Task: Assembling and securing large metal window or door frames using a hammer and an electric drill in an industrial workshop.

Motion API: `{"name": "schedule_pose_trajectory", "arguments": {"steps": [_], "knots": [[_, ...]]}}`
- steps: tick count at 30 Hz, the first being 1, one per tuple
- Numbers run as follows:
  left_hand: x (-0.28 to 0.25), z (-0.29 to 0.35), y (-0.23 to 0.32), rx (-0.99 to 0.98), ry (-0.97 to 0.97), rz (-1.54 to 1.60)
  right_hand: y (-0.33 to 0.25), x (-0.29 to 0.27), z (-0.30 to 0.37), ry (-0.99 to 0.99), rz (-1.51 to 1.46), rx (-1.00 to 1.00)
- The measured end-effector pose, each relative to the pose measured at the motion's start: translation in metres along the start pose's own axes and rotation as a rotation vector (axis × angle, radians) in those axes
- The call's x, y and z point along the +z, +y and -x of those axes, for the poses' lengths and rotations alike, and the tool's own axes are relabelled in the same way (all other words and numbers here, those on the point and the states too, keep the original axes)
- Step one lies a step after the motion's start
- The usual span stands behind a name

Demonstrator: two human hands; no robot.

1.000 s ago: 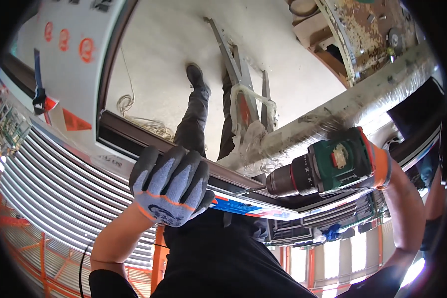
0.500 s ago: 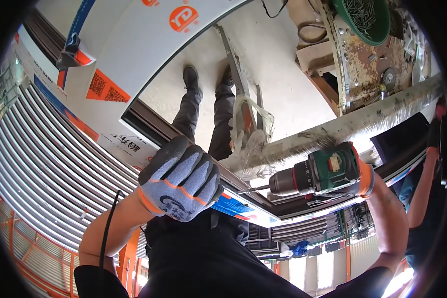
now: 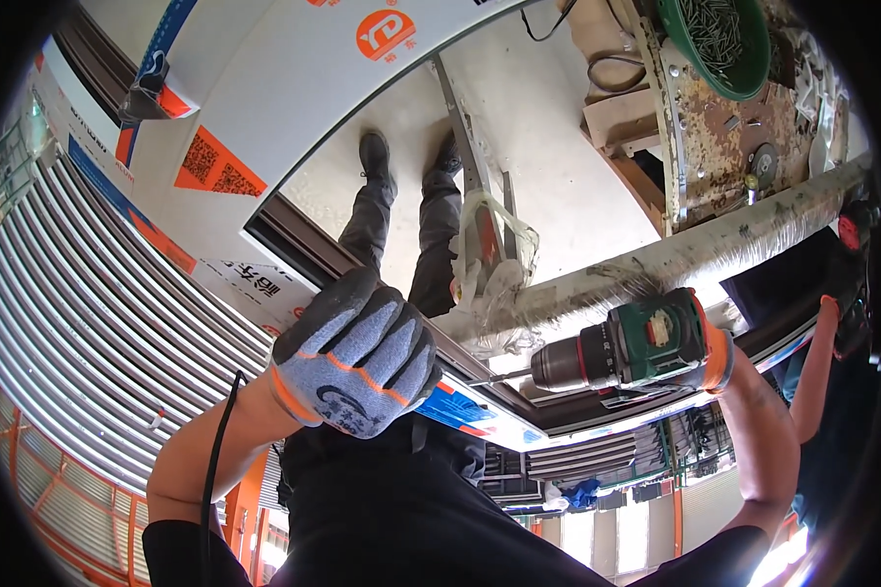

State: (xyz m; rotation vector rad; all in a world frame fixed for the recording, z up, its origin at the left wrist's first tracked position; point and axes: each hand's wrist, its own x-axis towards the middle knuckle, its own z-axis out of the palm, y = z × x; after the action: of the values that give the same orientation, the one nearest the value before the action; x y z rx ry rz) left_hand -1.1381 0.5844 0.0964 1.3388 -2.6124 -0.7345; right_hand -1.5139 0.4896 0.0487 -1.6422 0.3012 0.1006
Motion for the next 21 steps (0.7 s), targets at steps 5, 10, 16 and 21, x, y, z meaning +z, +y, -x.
{"name": "schedule_pose_trajectory", "arguments": {"steps": [5,10,16,21], "knots": [[0.004,0.003,0.001,0.014,0.029,-0.025,-0.003,0.005,0.005,0.073,-0.511,0.387],[0.004,0.002,0.001,0.003,0.042,0.0,-0.017,0.004,-0.002,0.174,-0.307,0.307],[0.0,0.006,0.001,0.005,0.005,-0.031,0.003,0.012,-0.016,0.136,-0.105,0.054],[0.004,0.003,-0.002,0.049,0.056,0.019,-0.019,-0.001,-0.009,0.003,-0.174,0.14]]}}
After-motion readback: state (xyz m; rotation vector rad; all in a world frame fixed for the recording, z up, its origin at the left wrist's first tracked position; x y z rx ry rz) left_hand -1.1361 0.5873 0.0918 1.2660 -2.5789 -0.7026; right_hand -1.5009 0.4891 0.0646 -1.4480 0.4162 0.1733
